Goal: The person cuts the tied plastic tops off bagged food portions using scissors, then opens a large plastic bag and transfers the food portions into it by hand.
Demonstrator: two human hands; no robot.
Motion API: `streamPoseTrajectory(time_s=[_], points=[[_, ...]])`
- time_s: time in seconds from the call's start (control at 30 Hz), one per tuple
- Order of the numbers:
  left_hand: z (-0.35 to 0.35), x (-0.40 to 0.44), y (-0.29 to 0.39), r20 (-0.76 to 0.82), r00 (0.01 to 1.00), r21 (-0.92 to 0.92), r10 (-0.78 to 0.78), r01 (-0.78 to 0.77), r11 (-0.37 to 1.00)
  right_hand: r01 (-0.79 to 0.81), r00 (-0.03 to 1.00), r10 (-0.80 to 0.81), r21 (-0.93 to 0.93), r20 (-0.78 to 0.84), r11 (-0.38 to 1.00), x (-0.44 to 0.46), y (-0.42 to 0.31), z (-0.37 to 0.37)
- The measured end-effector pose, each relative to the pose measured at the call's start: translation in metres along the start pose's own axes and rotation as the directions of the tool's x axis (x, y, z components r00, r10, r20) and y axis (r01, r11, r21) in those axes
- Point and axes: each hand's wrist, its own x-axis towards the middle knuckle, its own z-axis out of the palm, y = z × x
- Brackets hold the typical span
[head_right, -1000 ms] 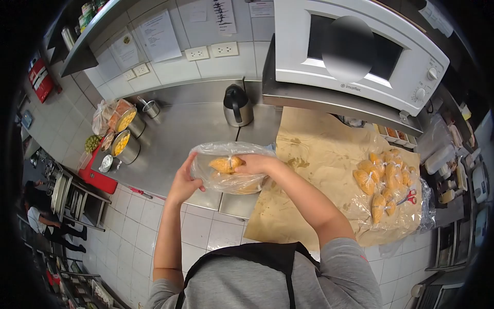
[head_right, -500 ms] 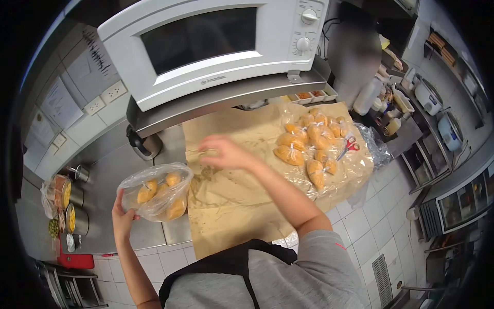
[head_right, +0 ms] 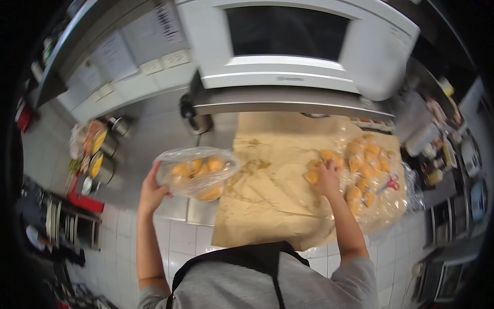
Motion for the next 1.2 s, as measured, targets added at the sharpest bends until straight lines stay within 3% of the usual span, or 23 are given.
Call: streamPoseTrajectory(time_s=[0.07, 0.1, 0.17, 0.23, 0.3, 0.4, 0.47, 0.53, 0.6, 0.67, 0.77, 0.8, 0.9, 0.97, 1.03, 1.07, 1.13, 1.2], points=[[-0.006, -0.003, -0.005, 0.024, 1.0, 0.011, 0.02, -0.02, 1.0, 0.082, 0.996, -0.076, 0.151, -0.041, 0.985, -0.005, -0.017, 0.0], [-0.007, -0.005, -0.002, 0.027, 1.0, 0.032, 0.002, -0.003, 0.999, 0.065, 0.998, -0.055, 0.317, -0.042, 0.946, -0.001, -0.024, 0.001], [-0.01, -0.009, 0.005, 0.049, 0.998, 0.07, -0.03, 0.027, 0.997, 0.01, 1.0, 0.006, 0.613, -0.024, 0.79, 0.007, -0.042, -0.003], [-0.012, -0.011, 0.009, 0.062, 0.998, 0.08, -0.03, 0.025, 0.997, -0.092, 0.996, 0.026, 0.869, 0.091, 0.486, 0.018, -0.074, -0.033], [-0.014, -0.009, 0.011, 0.084, 0.996, 0.092, -0.02, 0.012, 0.996, -0.175, 0.983, -0.047, 0.98, 0.18, 0.091, 0.028, -0.118, -0.082], [-0.016, -0.006, 0.012, 0.119, 0.993, 0.114, -0.019, 0.005, 0.993, -0.145, 0.943, -0.331, 0.925, 0.022, -0.351, 0.032, -0.186, -0.118], [-0.017, -0.004, 0.017, 0.135, 0.99, 0.123, -0.03, 0.014, 0.992, -0.139, 0.842, -0.533, 0.922, -0.081, -0.36, 0.044, -0.232, -0.108], [-0.02, -0.001, 0.014, 0.15, 0.989, 0.108, -0.011, -0.005, 0.994, -0.081, 0.61, -0.783, 0.973, -0.123, -0.216, 0.065, -0.282, -0.095], [-0.025, 0.003, 0.012, 0.166, 0.986, 0.085, 0.005, -0.02, 0.996, 0.134, 0.538, -0.834, 0.964, 0.123, 0.229, 0.08, -0.324, -0.065], [-0.029, 0.004, 0.009, 0.185, 0.983, 0.055, 0.01, -0.021, 0.998, 0.528, 0.536, -0.835, 0.722, 0.125, 0.447, 0.087, -0.343, -0.01], [-0.034, 0.017, -0.015, 0.119, 0.992, 0.06, 0.031, -0.038, 0.998, 0.48, 0.563, -0.738, 0.579, 0.373, 0.659, 0.073, -0.341, -0.015], [-0.037, 0.025, -0.022, 0.126, 0.991, 0.037, 0.032, -0.036, 0.999, 0.482, 0.609, -0.692, 0.512, 0.388, 0.711, 0.071, -0.333, -0.017], [-0.045, 0.039, -0.023, 0.165, 0.986, 0.01, 0.005, -0.007, 1.0, 0.364, 0.734, -0.388, 0.16, 0.558, 0.918, 0.081, -0.322, -0.046], [-0.05, 0.044, 0.006, 0.18, 0.984, 0.036, 0.0, -0.007, 0.999, 0.49, 0.799, -0.459, 0.022, 0.388, 0.872, 0.085, -0.318, -0.08], [-0.051, 0.054, 0.008, 0.157, 0.987, -0.104, 0.016, 0.0, 0.995, 0.559, 0.829, -0.557, -0.026, 0.056, 0.829, 0.09, -0.306, -0.114], [-0.051, 0.055, 0.007, 0.151, 0.988, -0.169, 0.016, 0.01, 0.986, 0.497, 0.853, -0.516, 0.178, 0.075, 0.849, 0.094, -0.297, -0.126], [-0.044, 0.062, -0.024, 0.122, 0.992, -0.065, -0.028, 0.036, 0.997, 0.296, 0.888, -0.439, 0.558, 0.138, 0.775, 0.098, -0.273, -0.14], [-0.04, 0.063, -0.036, 0.103, 0.994, -0.028, -0.031, 0.034, 0.999, 0.138, 0.885, -0.357, 0.564, 0.298, 0.814, 0.095, -0.222, -0.082]])
